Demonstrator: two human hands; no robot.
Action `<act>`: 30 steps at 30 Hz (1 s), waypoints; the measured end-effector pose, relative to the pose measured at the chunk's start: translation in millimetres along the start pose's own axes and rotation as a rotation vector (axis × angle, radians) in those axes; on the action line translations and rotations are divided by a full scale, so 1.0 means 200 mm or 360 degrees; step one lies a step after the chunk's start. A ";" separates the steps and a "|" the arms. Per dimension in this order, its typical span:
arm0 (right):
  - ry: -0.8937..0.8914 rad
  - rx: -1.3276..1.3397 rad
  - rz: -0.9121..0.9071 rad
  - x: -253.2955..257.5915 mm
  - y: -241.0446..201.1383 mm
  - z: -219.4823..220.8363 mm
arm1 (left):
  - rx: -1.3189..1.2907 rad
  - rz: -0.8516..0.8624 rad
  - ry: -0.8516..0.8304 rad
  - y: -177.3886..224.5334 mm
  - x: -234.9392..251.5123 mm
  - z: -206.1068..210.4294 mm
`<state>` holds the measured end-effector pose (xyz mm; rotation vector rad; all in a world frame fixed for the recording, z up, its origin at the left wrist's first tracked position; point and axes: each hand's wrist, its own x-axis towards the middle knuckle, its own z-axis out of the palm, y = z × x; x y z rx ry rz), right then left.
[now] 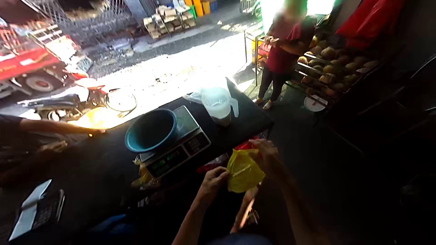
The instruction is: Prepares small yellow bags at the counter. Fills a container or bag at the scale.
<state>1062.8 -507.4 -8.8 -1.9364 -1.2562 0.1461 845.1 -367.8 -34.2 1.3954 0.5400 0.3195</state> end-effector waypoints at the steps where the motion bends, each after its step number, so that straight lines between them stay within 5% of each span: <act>1: 0.0204 0.0086 -0.0062 -0.03 -0.04 -0.01 | -0.0039 0.0009 0.0068 0.01 -0.02 0.02; 3: 0.0329 0.0354 -0.0088 -0.15 -0.10 0.03 | -0.0158 -0.0032 0.0132 0.01 -0.06 0.06; 6: -0.0093 0.0782 0.0090 -0.26 -0.19 0.11 | -0.0475 -0.0116 0.0110 -0.03 -0.06 0.09; 11: -0.0223 0.1037 0.0497 -0.33 -0.29 0.24 | -0.0721 -0.0177 -0.0295 -0.08 -0.04 0.09; 19: -0.0321 0.0712 0.0420 -0.35 -0.30 0.34 | -0.0666 -0.0116 -0.0385 -0.14 0.01 0.03; 30: -0.0216 0.0974 0.0501 -0.43 -0.25 0.34 | -0.0696 -0.0234 -0.0238 -0.13 -0.06 0.05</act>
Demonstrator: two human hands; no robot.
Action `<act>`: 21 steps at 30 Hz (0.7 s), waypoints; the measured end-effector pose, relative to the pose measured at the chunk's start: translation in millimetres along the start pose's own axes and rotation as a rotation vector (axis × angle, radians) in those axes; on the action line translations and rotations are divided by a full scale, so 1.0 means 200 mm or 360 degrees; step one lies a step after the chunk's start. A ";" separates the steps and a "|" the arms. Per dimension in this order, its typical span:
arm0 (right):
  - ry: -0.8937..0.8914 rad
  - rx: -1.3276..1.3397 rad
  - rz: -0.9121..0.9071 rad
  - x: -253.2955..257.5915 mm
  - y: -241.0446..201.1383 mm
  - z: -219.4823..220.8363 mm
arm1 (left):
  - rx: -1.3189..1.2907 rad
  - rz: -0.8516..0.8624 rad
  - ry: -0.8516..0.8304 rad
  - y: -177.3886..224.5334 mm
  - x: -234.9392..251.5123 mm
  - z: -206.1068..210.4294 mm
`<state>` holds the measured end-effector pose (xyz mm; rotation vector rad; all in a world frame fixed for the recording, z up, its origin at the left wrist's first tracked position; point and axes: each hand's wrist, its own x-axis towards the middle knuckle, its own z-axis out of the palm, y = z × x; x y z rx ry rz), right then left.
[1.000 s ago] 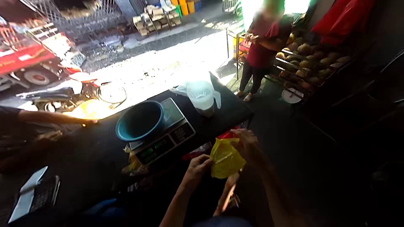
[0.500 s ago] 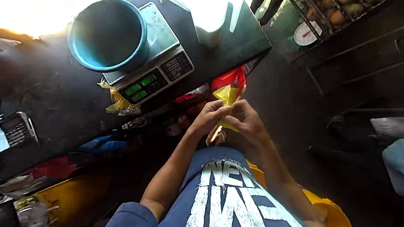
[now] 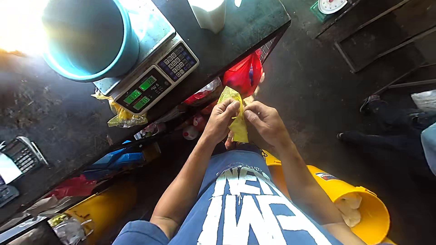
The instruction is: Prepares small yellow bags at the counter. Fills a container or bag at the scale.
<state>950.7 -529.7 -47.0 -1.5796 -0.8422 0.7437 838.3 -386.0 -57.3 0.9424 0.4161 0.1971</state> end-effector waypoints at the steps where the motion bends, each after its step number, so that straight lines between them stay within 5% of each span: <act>1: 0.0008 -0.0007 -0.0013 -0.01 0.01 0.00 | 0.0011 -0.0017 -0.0009 0.00 -0.01 0.00; 9: 0.0015 -0.0033 -0.0038 -0.06 0.05 -0.02 | -0.0066 -0.0068 -0.0101 -0.05 -0.07 0.02; 16: 0.0042 -0.0169 -0.0060 -0.12 0.10 -0.04 | -0.0180 -0.0095 0.0203 -0.13 -0.08 0.05; 21: -0.0053 -0.0232 0.0021 -0.13 0.12 -0.02 | -0.0236 -0.0171 0.0158 -0.16 -0.10 0.03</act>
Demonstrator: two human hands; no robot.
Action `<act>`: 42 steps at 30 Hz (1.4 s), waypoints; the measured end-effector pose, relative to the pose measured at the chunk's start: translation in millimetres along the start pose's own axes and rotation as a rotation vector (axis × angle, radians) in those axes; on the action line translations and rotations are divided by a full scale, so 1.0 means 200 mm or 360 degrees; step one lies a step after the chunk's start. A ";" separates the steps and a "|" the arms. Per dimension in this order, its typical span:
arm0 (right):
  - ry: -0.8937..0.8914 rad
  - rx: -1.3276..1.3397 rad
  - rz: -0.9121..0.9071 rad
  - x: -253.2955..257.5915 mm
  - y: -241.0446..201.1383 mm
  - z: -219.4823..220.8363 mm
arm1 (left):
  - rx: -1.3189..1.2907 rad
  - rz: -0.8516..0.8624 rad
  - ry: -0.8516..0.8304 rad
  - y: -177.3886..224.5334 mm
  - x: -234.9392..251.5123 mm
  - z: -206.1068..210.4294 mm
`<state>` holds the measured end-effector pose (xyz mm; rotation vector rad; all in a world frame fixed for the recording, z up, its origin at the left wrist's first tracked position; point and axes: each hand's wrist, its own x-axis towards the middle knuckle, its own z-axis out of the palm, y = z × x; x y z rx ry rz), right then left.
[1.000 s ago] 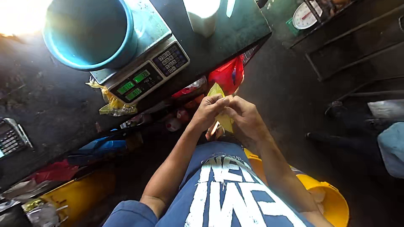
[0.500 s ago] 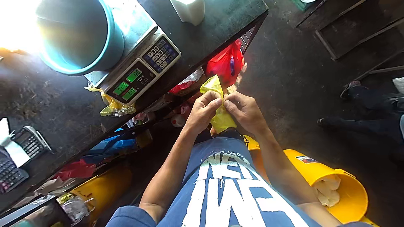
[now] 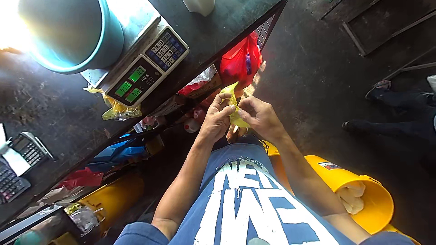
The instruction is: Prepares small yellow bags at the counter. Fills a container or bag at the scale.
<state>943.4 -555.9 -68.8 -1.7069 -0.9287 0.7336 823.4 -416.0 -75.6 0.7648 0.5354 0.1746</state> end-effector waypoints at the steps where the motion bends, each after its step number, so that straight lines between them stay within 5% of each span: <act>1: -0.0020 0.0024 0.0015 0.00 0.00 0.00 | -0.0004 -0.0013 -0.0020 0.00 -0.01 0.00; 7: -0.0212 0.0026 0.0089 0.03 0.01 0.03 | -0.0037 -0.0074 -0.0057 0.02 -0.02 0.00; 11: -0.0165 -0.0042 -0.0069 0.04 0.02 0.07 | 0.0022 -0.0012 -0.0071 0.01 -0.03 -0.02; 18: -0.0038 0.0306 0.0080 0.00 0.01 0.05 | -0.0034 0.0119 -0.0074 0.01 -0.04 -0.04; 25: 0.0067 -0.0027 -0.0039 0.02 -0.05 0.10 | 0.0020 0.0164 -0.0097 0.00 -0.01 -0.01; 42: 0.0121 0.0492 0.0038 -0.03 -0.01 0.03 | -0.0139 0.0090 -0.0128 -0.01 -0.10 -0.03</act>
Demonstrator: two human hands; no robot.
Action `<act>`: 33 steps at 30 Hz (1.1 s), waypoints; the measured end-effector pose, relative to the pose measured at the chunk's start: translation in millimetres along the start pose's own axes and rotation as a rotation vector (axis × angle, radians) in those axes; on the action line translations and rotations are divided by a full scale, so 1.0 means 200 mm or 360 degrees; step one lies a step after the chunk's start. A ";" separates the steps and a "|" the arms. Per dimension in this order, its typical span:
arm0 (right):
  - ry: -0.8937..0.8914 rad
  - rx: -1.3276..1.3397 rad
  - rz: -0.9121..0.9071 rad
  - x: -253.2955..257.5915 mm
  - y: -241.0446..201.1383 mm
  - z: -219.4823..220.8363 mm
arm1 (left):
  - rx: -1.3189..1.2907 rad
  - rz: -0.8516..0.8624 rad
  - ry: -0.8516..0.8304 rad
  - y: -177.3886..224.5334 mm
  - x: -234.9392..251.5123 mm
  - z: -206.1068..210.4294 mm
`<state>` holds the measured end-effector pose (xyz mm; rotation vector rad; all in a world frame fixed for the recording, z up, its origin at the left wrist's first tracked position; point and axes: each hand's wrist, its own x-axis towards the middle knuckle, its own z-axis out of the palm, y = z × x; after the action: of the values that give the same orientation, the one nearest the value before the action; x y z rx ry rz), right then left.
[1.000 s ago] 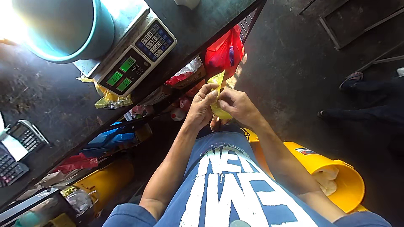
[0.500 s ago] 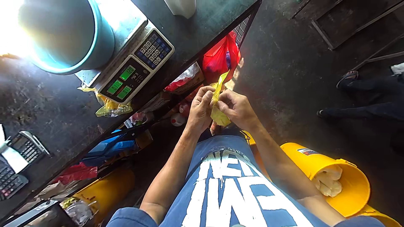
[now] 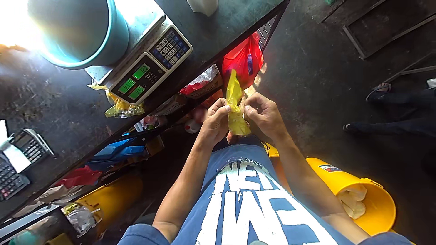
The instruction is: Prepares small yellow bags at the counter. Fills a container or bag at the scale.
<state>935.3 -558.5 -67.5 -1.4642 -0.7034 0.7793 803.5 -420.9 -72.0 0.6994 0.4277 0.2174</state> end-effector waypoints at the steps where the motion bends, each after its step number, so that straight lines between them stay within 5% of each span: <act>1: 0.0011 -0.0039 -0.0018 0.00 0.00 0.00 | -0.0030 0.0023 -0.0007 0.00 0.00 -0.01; 7: -0.0015 -0.0388 -0.0266 0.06 -0.01 0.10 | -0.0265 0.0042 -0.0106 -0.01 -0.02 -0.02; 12: 0.0185 -0.0164 -0.0151 0.10 0.00 0.14 | -0.0382 0.0137 0.0007 0.05 -0.03 -0.12; 16: -0.0024 -0.0279 -0.0033 0.17 -0.02 0.30 | -0.0151 -0.0039 0.0083 0.12 -0.01 -0.21; 21: 0.0098 0.0561 0.0327 0.30 -0.01 0.45 | -0.0028 0.0175 0.0503 0.27 0.03 -0.40; 28: -0.0259 -0.0503 0.0438 0.53 -0.12 0.83 | 0.0842 0.0558 0.0761 0.49 -0.10 -0.59; 33: -0.0214 0.0560 0.0749 0.65 -0.13 1.00 | 0.1351 0.0512 0.1311 0.62 -0.43 -1.01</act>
<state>848.4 -335.3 -47.7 -1.2707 -0.2938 1.3024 630.1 -239.8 -101.4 1.5168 1.2330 0.6545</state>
